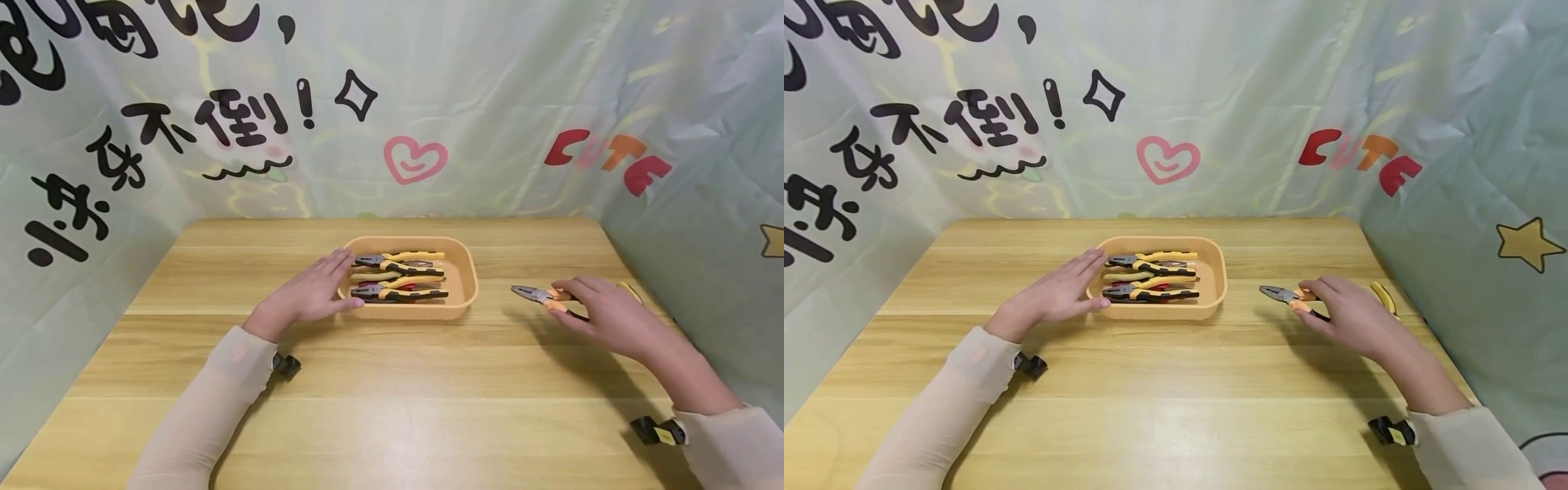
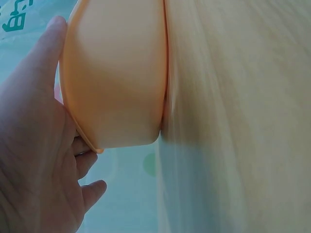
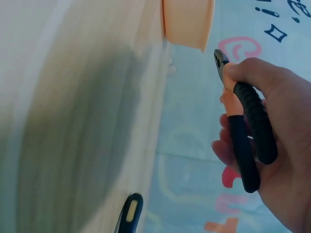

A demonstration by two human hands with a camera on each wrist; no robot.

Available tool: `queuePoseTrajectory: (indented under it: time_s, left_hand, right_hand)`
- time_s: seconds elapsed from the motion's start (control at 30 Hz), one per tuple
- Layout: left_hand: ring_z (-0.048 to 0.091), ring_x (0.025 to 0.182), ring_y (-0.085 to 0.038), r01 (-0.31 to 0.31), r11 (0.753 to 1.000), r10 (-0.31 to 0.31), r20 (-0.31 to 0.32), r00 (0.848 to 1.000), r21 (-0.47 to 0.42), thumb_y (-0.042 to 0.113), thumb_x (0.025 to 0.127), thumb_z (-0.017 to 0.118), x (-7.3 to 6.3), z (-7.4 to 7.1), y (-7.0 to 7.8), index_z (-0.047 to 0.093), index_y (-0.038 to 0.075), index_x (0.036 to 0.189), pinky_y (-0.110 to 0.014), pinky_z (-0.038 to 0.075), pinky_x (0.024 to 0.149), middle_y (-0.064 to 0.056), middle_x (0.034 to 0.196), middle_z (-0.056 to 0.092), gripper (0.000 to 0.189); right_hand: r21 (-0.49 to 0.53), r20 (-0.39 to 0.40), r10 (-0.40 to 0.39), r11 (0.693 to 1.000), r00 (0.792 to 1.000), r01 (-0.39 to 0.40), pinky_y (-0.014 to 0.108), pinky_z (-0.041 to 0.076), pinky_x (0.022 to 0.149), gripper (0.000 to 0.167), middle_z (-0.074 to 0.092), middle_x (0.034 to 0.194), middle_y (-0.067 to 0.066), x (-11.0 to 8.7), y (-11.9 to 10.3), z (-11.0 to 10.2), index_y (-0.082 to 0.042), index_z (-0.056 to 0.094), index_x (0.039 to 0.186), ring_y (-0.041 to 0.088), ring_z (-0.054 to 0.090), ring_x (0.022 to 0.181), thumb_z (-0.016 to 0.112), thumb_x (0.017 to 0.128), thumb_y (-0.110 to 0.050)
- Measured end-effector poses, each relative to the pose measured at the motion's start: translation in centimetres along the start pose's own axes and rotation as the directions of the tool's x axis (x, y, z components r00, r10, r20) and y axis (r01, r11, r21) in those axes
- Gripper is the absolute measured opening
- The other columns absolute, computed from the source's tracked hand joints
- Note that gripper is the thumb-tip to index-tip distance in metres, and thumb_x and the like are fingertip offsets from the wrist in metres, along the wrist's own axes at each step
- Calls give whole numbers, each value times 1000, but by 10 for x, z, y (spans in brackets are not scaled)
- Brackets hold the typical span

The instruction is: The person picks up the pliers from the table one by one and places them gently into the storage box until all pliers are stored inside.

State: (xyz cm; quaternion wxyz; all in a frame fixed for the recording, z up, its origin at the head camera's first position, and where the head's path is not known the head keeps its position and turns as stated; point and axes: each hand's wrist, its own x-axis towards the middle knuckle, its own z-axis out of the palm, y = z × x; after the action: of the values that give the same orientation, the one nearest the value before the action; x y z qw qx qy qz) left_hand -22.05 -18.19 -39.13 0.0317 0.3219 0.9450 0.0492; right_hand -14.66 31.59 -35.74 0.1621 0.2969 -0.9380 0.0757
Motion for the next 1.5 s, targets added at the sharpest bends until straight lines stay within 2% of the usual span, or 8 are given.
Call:
queuePoseTrajectory:
  time_s: [0.17, 0.37, 0.5, 0.77, 0.93, 1.2, 1.5]
  left_hand:
    - [-2, 149, -29, -1, 1000, 0, -4, 1000, -10, 78, 91, 24, -1, 0, 0, 5, 1, 156, -41, 9, 119, -17, 162, -3, 102]
    - [-1, 149, -30, 4, 1000, -4, -9, 1000, -4, 78, 91, 24, -1, 0, -1, 5, 1, 156, -41, 9, 119, -18, 162, -3, 103]
    - [0, 149, -30, 3, 1000, -3, -8, 1000, -4, 78, 91, 24, -1, 0, 0, 6, 1, 156, -42, 10, 119, -17, 162, -2, 103]
    - [2, 148, -32, -2, 1000, 2, -13, 1000, 12, 78, 91, 24, -2, 0, 0, 6, 1, 156, -44, 10, 119, -17, 162, -1, 102]
    - [1, 149, -31, 5, 1000, -4, -10, 1000, 14, 79, 90, 24, -2, 0, 0, 6, 2, 156, -43, 9, 119, -16, 162, -1, 103]
    - [1, 149, -32, 3, 1000, -3, -9, 1000, 9, 78, 91, 24, -1, -3, 3, 6, 1, 156, -43, 7, 119, -17, 162, -1, 103]
    - [-1, 149, -30, -6, 1000, 6, -23, 1000, 1, 75, 93, 27, -2, -1, 2, 4, 0, 156, -42, 7, 119, -17, 162, -1, 101]
  right_hand:
    - [-14, -15, -47, 999, 999, 47, 47, 52, 67, 43, 65, 94, 3, 13, -7, -1, -2, 68, 112, 24, 63, 81, 78, 83, -31]
    - [-3, 38, -34, 999, 999, 34, 50, 52, 75, 45, 65, 99, 6, 29, -18, -6, -1, 65, 116, 28, 63, 90, 75, 86, -33]
    - [-11, 51, -47, 999, 998, 48, 50, 53, 76, 47, 65, 100, 7, 39, -25, -7, -2, 65, 118, 27, 63, 90, 76, 86, -33]
    - [9, 17, -126, 992, 992, 126, 45, 53, 69, 43, 65, 96, 4, 62, -36, -4, -3, 66, 115, 23, 63, 84, 76, 85, -33]
    - [23, 13, -177, 984, 984, 177, 43, 53, 71, 42, 65, 97, 5, 75, -42, -1, -2, 67, 114, 22, 63, 84, 76, 85, -31]
    - [43, 75, -148, 989, 986, 145, 44, 53, 76, 48, 65, 102, 6, 91, -54, 4, -2, 65, 119, 24, 63, 90, 72, 88, -39]
    - [55, 110, -162, 986, 981, 157, 44, 52, 80, 48, 65, 105, 7, 104, -65, 11, -4, 65, 121, 25, 63, 93, 69, 90, -40]
